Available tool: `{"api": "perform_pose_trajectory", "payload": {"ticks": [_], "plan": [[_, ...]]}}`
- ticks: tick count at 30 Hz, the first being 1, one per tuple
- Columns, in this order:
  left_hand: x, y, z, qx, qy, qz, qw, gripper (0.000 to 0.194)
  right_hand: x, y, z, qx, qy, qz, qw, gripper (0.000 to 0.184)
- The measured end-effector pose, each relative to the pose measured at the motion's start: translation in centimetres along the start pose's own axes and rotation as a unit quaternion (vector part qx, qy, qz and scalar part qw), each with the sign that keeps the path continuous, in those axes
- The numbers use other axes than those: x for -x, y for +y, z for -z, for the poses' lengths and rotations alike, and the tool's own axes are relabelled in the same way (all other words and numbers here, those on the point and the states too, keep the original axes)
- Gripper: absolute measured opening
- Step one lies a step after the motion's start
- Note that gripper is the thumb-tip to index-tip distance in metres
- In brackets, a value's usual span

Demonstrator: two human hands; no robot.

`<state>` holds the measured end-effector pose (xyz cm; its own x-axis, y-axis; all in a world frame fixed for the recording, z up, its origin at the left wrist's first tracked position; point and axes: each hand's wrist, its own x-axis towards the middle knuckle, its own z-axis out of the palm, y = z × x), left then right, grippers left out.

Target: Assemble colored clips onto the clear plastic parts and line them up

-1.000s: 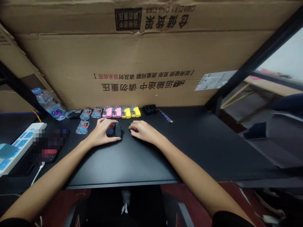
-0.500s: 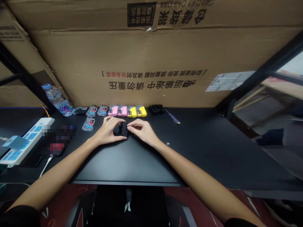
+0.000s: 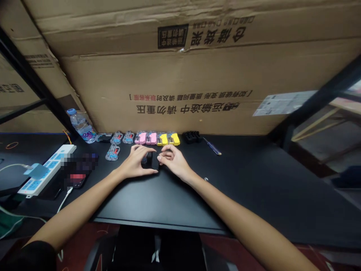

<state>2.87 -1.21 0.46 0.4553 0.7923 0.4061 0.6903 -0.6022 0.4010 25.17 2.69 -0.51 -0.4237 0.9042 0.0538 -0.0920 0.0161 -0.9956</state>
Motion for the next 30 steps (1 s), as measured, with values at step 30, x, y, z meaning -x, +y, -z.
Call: {"api": "perform_pose_trajectory", "payload": {"ticks": [30], "plan": [[0.0, 0.2, 0.3, -0.020, -0.001, 0.010, 1.000, 0.069, -1.3, 0.1, 5.5, 0.605, -0.051, 0.241, 0.757, 0.024]]}}
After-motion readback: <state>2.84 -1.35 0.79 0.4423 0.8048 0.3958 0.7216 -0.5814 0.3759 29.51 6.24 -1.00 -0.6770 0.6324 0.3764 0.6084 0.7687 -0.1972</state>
